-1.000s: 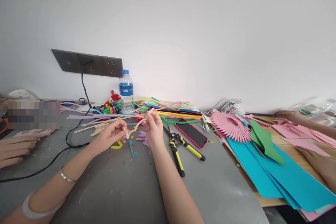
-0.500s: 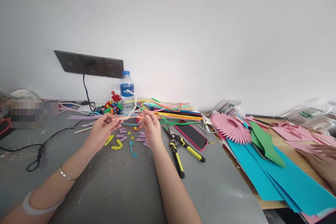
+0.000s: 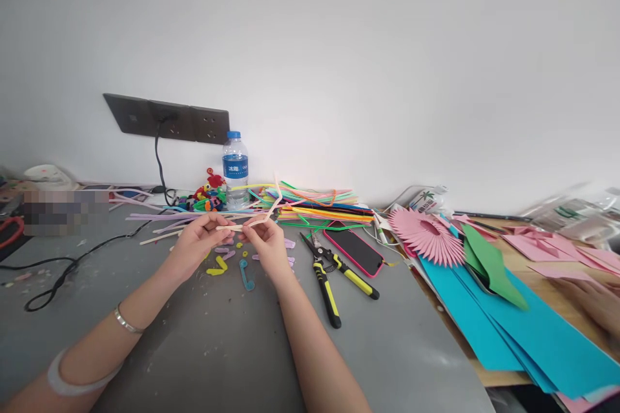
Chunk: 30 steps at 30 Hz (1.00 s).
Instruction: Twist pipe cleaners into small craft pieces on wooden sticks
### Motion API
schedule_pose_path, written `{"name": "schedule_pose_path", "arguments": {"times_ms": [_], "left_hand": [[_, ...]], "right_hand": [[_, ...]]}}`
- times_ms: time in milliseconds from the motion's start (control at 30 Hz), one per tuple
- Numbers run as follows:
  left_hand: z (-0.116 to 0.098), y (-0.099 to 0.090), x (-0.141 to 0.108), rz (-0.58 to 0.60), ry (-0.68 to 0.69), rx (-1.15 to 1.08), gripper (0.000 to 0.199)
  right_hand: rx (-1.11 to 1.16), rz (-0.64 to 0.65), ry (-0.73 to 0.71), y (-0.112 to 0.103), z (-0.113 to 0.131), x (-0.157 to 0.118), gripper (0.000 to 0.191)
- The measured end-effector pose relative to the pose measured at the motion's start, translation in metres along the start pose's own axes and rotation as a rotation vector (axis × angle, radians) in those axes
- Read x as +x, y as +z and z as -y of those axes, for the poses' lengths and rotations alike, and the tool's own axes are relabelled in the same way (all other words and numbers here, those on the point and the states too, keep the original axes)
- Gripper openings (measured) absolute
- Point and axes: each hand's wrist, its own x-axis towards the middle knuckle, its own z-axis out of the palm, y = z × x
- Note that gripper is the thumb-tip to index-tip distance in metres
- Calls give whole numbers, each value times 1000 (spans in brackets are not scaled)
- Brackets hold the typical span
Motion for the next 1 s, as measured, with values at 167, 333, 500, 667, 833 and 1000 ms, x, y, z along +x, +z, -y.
{"name": "schedule_pose_path", "arguments": {"times_ms": [167, 333, 500, 667, 833, 1000], "left_hand": [[0, 0, 1, -5, 59, 122, 25], [4, 10, -3, 51, 27, 279, 26], [8, 20, -10, 102, 10, 238, 21], [6, 21, -11, 57, -7, 125, 29], [2, 18, -6, -154, -25, -170, 34], [1, 18, -4, -258, -29, -312, 35]], "right_hand": [[-50, 16, -17, -2, -1, 1, 28], [-69, 73, -34, -5, 1, 0, 21], [-126, 125, -30, -9, 6, 0, 17], [-71, 84, -16, -10, 5, 0, 19], [127, -123, -45, -11, 2, 3, 26], [265, -214, -75, -6, 2, 5, 31]]}}
